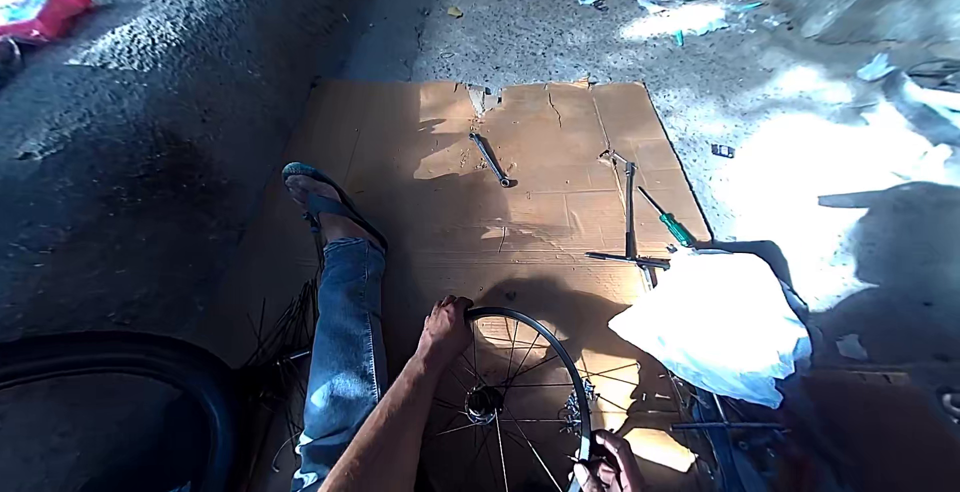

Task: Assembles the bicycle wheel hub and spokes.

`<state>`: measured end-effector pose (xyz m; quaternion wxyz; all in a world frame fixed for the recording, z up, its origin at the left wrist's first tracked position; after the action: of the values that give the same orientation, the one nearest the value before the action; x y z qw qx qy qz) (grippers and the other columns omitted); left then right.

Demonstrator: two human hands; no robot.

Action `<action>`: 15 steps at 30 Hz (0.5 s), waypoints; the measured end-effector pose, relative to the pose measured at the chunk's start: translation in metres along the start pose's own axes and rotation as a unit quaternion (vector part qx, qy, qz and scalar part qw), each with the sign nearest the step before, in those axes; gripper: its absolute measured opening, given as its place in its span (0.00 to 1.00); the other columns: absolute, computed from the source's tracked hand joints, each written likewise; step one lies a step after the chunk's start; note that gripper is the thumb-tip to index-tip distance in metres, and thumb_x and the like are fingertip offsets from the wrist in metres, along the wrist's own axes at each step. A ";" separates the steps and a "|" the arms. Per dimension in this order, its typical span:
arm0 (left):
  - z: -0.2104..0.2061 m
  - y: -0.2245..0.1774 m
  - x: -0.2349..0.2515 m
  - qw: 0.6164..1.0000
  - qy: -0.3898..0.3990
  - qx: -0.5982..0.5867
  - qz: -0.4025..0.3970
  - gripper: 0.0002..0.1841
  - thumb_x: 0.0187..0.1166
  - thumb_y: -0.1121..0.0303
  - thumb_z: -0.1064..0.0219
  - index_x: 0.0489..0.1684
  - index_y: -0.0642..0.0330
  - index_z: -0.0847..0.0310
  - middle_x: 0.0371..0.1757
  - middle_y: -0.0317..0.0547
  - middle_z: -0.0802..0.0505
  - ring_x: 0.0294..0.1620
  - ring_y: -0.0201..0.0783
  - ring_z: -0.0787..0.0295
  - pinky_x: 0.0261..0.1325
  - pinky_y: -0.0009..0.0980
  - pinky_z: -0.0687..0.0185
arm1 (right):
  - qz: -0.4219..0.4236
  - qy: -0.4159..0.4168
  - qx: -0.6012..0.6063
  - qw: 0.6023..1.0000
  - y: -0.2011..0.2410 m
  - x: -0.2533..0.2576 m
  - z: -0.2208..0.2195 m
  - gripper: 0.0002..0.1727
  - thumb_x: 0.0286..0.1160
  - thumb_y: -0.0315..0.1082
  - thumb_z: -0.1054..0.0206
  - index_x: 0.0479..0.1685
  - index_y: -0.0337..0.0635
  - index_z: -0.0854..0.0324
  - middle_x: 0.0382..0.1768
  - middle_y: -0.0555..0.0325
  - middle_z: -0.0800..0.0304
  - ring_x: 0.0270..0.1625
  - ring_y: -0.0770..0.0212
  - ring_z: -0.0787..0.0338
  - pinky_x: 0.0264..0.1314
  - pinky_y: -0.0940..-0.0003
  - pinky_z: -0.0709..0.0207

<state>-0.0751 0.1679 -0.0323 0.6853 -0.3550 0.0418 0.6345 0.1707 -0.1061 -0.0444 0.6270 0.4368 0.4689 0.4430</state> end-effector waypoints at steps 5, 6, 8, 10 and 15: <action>0.010 -0.004 0.012 0.998 0.064 -0.013 -0.009 0.14 0.78 0.70 0.33 0.60 0.59 0.13 0.56 0.57 0.08 0.61 0.56 0.11 0.65 0.59 0.18 | -0.019 -0.002 0.030 0.999 0.000 -0.003 -0.002 0.30 0.77 0.30 0.31 0.72 0.26 0.39 0.51 0.44 0.13 0.43 0.60 0.07 0.48 0.62 0.08; 0.012 -0.004 0.013 0.998 0.069 -0.013 -0.001 0.14 0.77 0.71 0.32 0.58 0.59 0.13 0.54 0.58 0.07 0.58 0.56 0.10 0.63 0.59 0.18 | -0.021 -0.002 0.033 0.999 0.001 -0.004 -0.003 0.29 0.77 0.30 0.31 0.72 0.26 0.39 0.51 0.45 0.13 0.44 0.59 0.07 0.48 0.61 0.08; 0.018 -0.004 0.014 0.997 0.078 -0.016 0.016 0.12 0.75 0.72 0.30 0.54 0.60 0.11 0.50 0.58 0.07 0.54 0.56 0.10 0.59 0.59 0.17 | -0.020 -0.003 0.038 0.999 0.002 -0.004 -0.003 0.29 0.76 0.28 0.31 0.72 0.27 0.39 0.53 0.46 0.14 0.45 0.59 0.07 0.49 0.61 0.08; 0.024 -0.002 0.016 0.996 0.088 -0.019 0.022 0.11 0.74 0.72 0.29 0.52 0.57 0.09 0.48 0.55 0.06 0.52 0.53 0.09 0.57 0.58 0.17 | -0.011 -0.002 0.041 0.999 0.004 -0.004 -0.003 0.28 0.76 0.27 0.31 0.72 0.28 0.38 0.54 0.46 0.14 0.46 0.60 0.07 0.49 0.62 0.08; 0.020 0.005 0.015 0.998 0.062 -0.009 -0.016 0.10 0.75 0.72 0.30 0.51 0.55 0.09 0.47 0.53 0.06 0.50 0.52 0.09 0.56 0.58 0.16 | -0.011 -0.004 0.048 0.999 0.007 -0.002 -0.002 0.28 0.75 0.26 0.31 0.71 0.27 0.37 0.54 0.47 0.15 0.45 0.61 0.08 0.47 0.63 0.09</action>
<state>-0.0848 0.1907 -0.0277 0.6881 -0.3999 0.0728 0.6010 0.1670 -0.1059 -0.0378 0.6117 0.4633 0.4919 0.4114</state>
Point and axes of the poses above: each hand's wrist, its own x-axis towards the middle knuckle, its own z-axis out of the back of the hand, y = z × x, the point moved 1 cm from there along x, towards the middle knuckle
